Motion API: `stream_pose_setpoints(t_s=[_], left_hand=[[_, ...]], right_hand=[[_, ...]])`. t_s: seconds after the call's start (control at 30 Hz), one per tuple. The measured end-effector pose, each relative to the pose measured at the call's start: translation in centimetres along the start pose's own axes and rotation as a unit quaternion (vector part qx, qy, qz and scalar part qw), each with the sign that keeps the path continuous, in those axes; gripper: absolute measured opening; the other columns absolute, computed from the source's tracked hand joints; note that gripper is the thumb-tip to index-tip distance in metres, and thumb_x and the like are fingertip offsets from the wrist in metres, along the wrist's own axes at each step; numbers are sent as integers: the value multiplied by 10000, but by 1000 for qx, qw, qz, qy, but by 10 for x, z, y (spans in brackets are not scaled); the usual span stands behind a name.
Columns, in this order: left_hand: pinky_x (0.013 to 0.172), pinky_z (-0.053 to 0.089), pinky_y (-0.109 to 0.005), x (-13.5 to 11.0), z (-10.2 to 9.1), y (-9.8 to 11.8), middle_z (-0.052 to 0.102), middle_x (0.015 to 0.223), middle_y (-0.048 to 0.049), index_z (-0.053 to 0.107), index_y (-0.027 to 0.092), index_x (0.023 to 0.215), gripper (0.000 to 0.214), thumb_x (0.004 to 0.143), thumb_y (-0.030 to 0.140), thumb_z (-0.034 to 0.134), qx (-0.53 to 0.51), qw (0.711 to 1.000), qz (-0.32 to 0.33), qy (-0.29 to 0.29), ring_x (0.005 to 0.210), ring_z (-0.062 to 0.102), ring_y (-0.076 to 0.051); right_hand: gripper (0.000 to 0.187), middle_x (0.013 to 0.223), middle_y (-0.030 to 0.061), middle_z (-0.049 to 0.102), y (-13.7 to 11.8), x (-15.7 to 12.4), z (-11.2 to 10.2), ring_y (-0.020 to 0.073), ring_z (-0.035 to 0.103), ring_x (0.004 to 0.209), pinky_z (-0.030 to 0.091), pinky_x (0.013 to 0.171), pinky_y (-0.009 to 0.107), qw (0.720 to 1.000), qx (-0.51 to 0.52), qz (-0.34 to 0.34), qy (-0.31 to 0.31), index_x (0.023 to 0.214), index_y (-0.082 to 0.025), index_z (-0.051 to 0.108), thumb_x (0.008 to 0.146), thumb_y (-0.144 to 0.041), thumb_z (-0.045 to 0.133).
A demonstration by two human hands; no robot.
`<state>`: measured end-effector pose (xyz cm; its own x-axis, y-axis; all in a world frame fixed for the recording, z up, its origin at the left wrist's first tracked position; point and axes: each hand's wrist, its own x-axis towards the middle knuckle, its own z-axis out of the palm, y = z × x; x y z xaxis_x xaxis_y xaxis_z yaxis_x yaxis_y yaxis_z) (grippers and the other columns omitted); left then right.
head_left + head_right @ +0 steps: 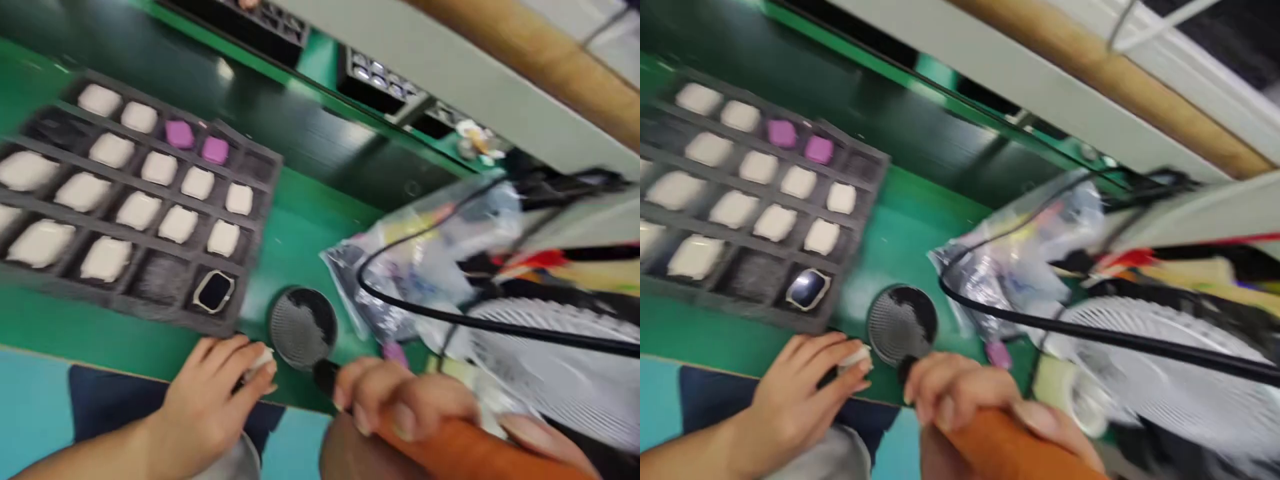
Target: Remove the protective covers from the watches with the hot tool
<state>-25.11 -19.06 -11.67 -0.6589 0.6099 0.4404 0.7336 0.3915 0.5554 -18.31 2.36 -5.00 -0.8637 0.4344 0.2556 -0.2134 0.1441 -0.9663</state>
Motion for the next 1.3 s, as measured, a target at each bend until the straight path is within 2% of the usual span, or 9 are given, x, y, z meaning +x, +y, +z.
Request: stream_pose_setpoints(t_s=[0.07, 0.23, 0.33, 0.47, 0.57, 0.67, 0.87, 1.07, 1.3], left_hand=[[947, 459, -430, 1, -1, -1, 732, 1244, -100, 735, 178, 1227, 257, 974, 174, 690, -14, 1000, 1, -23, 1174, 646, -274], [954, 444, -436, 3, -1, 7, 732, 1200, -103, 765, 178, 1192, 272, 977, 110, 614, -39, 999, -3, -38, 1144, 643, -282], [935, 445, -427, 4, 0, 6, 740, 1183, -97, 775, 181, 1173, 277, 970, 98, 606, -27, 999, -5, -31, 1134, 651, -282], [932, 451, -413, 2, 1, 4, 752, 1188, -79, 773, 203, 1182, 278, 975, 119, 609, -16, 999, -4, -32, 1131, 666, -267], [942, 454, -406, -1, 1, 4, 756, 1190, -62, 771, 225, 1186, 269, 978, 139, 623, -14, 999, -10, -35, 1128, 673, -252], [954, 448, -410, -4, 1, 4, 754, 1214, -57, 763, 229, 1220, 284, 985, 151, 624, -12, 999, -8, -45, 1144, 667, -254], [952, 446, -418, -5, 1, 4, 749, 1235, -66, 762, 216, 1241, 292, 987, 151, 632, -15, 999, 0, -47, 1163, 654, -264], [937, 446, -418, -5, 0, 4, 747, 1242, -71, 764, 215, 1240, 300, 972, 144, 651, -12, 999, 2, -52, 1168, 652, -269], [951, 451, -422, -10, 2, 2, 738, 1289, -66, 747, 212, 1280, 345, 952, 140, 668, -10, 998, 15, -64, 1189, 652, -270]], right_hand=[[288, 712, -51, 444, -2, 1, 15, 167, 506, 510, 517, 507, 372, 995, -41, -42, 81, 1288, -480, 512, 1022, -554, 427], [370, 630, -69, 312, 0, 8, 49, 143, 402, 434, 442, 444, 306, 997, -43, -55, 44, 1146, -412, 591, 1065, -459, 233], [413, 657, -58, 386, -1, 8, 57, 141, 483, 491, 466, 463, 301, 995, 21, -44, 90, 1111, -379, 593, 1070, -357, 183], [355, 695, -67, 451, -1, 7, 52, 118, 544, 519, 530, 489, 308, 993, 39, -46, 99, 1108, -344, 596, 1062, -307, 247], [312, 637, -74, 372, 2, 4, 40, 114, 530, 477, 535, 467, 301, 998, 21, -34, 47, 993, -310, 588, 1050, -346, 284], [288, 602, -84, 291, 7, 0, 31, 99, 474, 424, 498, 440, 285, 998, 2, -23, 61, 837, -275, 533, 1015, -366, 326], [272, 620, -84, 344, 9, -2, 29, 102, 506, 462, 504, 461, 300, 999, 29, -26, 34, 843, -259, 561, 1014, -379, 386], [255, 752, -72, 553, 5, -3, 37, 129, 602, 543, 538, 471, 334, 992, 28, -53, 111, 1160, -317, 549, 1062, -339, 315], [276, 748, -55, 494, 7, -12, 26, 154, 563, 563, 545, 529, 370, 997, 0, -33, 63, 1197, -381, 552, 1061, -400, 312]])
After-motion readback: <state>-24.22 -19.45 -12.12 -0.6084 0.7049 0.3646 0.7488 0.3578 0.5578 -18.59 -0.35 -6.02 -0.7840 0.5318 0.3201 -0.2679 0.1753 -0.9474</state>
